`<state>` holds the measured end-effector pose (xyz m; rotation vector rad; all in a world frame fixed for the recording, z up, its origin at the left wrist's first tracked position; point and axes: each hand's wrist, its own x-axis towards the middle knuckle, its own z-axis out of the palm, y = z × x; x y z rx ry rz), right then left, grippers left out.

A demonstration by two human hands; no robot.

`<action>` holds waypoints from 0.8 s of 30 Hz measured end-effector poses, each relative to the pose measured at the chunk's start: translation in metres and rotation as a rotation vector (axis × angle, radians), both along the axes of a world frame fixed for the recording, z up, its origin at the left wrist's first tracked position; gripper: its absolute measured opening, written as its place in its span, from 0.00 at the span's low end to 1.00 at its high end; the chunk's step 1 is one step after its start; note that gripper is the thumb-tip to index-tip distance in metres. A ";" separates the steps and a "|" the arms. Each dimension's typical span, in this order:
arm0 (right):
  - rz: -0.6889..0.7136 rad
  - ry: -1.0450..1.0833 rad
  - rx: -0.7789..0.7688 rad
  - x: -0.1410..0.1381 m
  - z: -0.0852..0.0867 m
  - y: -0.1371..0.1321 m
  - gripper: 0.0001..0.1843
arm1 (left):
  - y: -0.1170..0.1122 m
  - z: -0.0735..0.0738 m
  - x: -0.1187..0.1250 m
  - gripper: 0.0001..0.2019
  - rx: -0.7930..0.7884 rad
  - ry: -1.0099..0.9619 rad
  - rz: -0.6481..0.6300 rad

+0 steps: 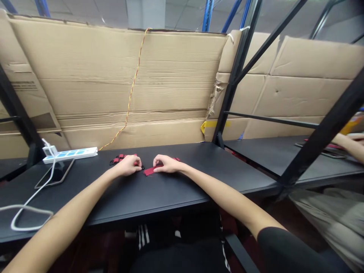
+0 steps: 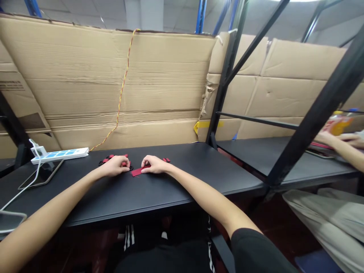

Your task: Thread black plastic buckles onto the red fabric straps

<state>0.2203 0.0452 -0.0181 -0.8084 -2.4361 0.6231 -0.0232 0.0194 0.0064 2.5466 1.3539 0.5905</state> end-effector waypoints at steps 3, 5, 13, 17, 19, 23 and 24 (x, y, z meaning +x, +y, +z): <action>0.062 0.025 -0.078 0.000 0.001 -0.001 0.13 | -0.009 0.001 0.008 0.12 -0.028 -0.015 0.012; 0.100 0.001 -0.067 0.000 0.004 -0.005 0.15 | -0.013 0.001 0.013 0.15 -0.038 0.005 -0.013; 0.011 0.015 0.033 -0.004 0.005 -0.013 0.10 | -0.018 -0.004 0.023 0.10 0.042 -0.103 0.001; -0.106 0.149 0.020 -0.003 0.003 -0.006 0.10 | -0.019 -0.008 0.029 0.14 -0.158 -0.355 0.049; -0.157 0.229 0.015 -0.001 0.002 -0.002 0.09 | -0.020 -0.009 0.031 0.15 -0.296 -0.527 0.048; -0.224 0.327 -0.012 0.000 0.002 0.003 0.10 | -0.021 -0.010 0.033 0.15 -0.459 -0.774 0.081; -0.222 0.335 -0.024 0.000 0.001 0.004 0.11 | -0.021 -0.010 0.034 0.15 -0.485 -0.816 0.087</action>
